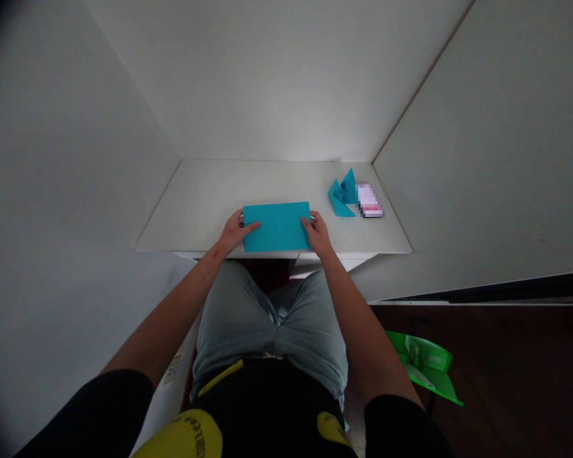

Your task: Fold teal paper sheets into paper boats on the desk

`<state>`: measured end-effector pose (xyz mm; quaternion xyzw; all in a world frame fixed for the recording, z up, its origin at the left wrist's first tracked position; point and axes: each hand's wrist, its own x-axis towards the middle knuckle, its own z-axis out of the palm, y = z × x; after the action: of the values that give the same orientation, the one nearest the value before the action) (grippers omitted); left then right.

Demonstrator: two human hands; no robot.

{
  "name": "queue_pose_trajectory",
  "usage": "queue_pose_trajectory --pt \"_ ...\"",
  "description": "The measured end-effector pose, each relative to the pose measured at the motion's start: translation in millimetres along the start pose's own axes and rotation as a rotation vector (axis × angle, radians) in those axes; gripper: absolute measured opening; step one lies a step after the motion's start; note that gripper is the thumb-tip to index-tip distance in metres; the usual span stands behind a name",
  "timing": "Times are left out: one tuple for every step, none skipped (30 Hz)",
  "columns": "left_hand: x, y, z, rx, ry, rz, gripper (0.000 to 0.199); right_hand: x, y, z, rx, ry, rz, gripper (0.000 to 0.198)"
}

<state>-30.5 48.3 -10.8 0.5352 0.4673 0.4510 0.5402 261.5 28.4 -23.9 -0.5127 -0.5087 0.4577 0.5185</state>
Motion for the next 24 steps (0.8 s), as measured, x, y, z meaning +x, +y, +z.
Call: queue_pose_trajectory --pt "-1 1 0 0.014 -0.01 0.002 0.068 0 -1 0 0.015 0.004 0.005 0.067" --pt "-1 1 -1 0.033 -0.011 0.007 0.066 0 -2 0 0.029 0.007 0.01 0.069" --pt "-1 1 -1 0.053 -0.008 0.014 0.063 -1 -2 0 0.04 0.011 0.013 0.072" --pt "-1 1 -1 0.069 -0.001 0.019 0.061 -1 -3 0 0.047 0.014 0.013 0.074" --pt "-1 0 -1 0.078 0.006 0.024 0.06 -1 -3 -1 0.051 0.015 0.013 0.075" --pt "-1 0 -2 0.077 0.011 0.029 0.06 -1 -4 -1 0.051 0.015 0.013 0.075" --pt "-1 -1 -2 0.07 0.016 0.035 0.061 -1 -4 0 0.049 0.015 0.013 0.074" --pt "-1 -2 -2 0.061 0.023 0.041 0.062 -1 -4 0 0.048 0.02 0.012 0.073" --pt "-1 -3 -2 0.053 0.031 0.048 0.064 -1 -4 0 0.047 0.028 0.008 0.071" --pt "-1 -3 -2 0.049 0.039 0.056 0.065 -1 -5 0 0.048 0.035 0.001 0.068" --pt "-1 -4 -2 0.047 0.047 0.061 0.066 -1 -5 1 0.05 0.041 -0.007 0.066" --pt "-1 -4 -3 0.048 0.055 0.064 0.067 -1 -6 1 0.053 0.046 -0.016 0.065" --pt "0 -4 -3 0.052 0.063 0.066 0.067 -1 -7 1 0.055 0.049 -0.024 0.064" --pt "0 -5 -3 0.056 0.07 0.068 0.068 -1 -8 1 0.059 0.05 -0.031 0.064" --pt "0 -5 -3 0.059 0.078 0.068 0.068 -1 -9 1 0.064 0.051 -0.036 0.064" --pt "1 -6 -3 0.06 0.087 0.065 0.069 -2 -10 1 0.068 0.053 -0.039 0.063" --pt "1 -7 -3 0.059 0.095 0.06 0.07 -2 -11 1 0.073 0.054 -0.043 0.063" --pt "2 -8 -4 0.056 0.102 0.054 0.071 -2 -11 1 0.075 0.054 -0.045 0.063" --pt "2 -8 -4 0.052 0.107 0.049 0.072 -2 -12 0 0.073 0.052 -0.046 0.062" --pt "3 -9 -4 0.05 0.111 0.046 0.072 -3 -13 0 0.068 0.05 -0.045 0.062" --pt "3 -9 -4 0.051 0.114 0.048 0.072 -3 -13 0 0.061 0.05 -0.044 0.062" --pt "3 -10 -4 0.055 0.116 0.055 0.071 -3 -13 0 0.054 0.052 -0.041 0.062" --pt "3 -10 -4 0.061 0.12 0.064 0.069 -3 -14 0 0.049 0.056 -0.038 0.062" --pt "3 -10 -3 0.067 0.121 0.075 0.068 -3 -14 -1 0.043 0.062 -0.037 0.062"
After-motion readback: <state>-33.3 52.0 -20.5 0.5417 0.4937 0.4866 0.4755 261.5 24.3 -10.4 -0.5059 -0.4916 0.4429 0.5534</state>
